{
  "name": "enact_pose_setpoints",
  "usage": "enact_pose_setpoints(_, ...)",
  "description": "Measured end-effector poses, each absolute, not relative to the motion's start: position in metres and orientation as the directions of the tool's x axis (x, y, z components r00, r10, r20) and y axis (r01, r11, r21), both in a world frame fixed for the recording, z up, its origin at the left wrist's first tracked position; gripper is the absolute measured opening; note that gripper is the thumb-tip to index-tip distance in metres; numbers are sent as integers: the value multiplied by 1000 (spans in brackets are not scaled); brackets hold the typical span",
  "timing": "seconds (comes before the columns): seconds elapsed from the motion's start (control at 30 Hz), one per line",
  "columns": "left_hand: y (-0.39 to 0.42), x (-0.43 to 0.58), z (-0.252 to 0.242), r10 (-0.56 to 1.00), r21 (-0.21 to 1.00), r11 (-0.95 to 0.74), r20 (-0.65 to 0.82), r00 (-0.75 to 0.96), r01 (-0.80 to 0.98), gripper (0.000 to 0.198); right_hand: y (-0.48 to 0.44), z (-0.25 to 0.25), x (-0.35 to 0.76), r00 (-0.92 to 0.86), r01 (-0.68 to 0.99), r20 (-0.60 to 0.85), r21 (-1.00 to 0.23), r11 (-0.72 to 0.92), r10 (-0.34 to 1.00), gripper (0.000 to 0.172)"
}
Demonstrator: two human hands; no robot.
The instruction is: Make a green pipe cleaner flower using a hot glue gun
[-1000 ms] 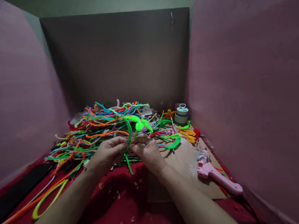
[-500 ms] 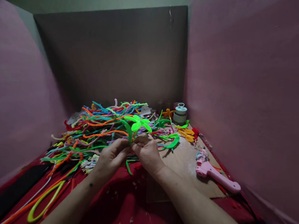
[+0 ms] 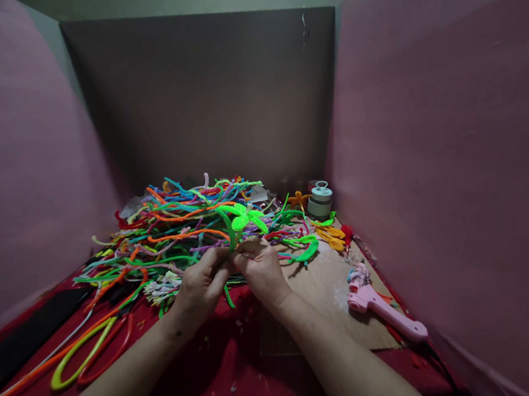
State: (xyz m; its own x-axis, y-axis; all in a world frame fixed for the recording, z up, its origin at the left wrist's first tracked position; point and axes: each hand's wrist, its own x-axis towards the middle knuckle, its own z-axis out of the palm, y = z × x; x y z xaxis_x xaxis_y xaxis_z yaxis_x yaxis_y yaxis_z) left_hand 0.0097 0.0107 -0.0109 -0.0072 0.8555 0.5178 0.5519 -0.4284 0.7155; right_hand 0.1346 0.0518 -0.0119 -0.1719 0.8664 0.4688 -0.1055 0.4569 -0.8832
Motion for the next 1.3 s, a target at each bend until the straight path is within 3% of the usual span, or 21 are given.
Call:
enact_pose_setpoints(0.27, 11, 5, -7, 868, 771, -427, 496, -26, 473, 18, 51, -7, 139, -283, -113, 532, -845, 523, 798, 14)
enact_pose_setpoints(0.63, 9, 9, -3, 876, 829, -408, 473, -90, 383, 12, 41, -4, 137, -186, 153, 654, -718, 679, 734, 15)
enact_pose_setpoints(1.03, 2, 11, 12, 940, 938, -259, 299, -163, 229, 9, 46, -10, 134, -153, -64, 587, -808, 585, 795, 9)
enact_pose_setpoints(1.3, 3, 8, 13, 957, 957, -245, 264, -120, 153, 10, 45, -10, 133, -144, -61, 597, -801, 595, 789, 9)
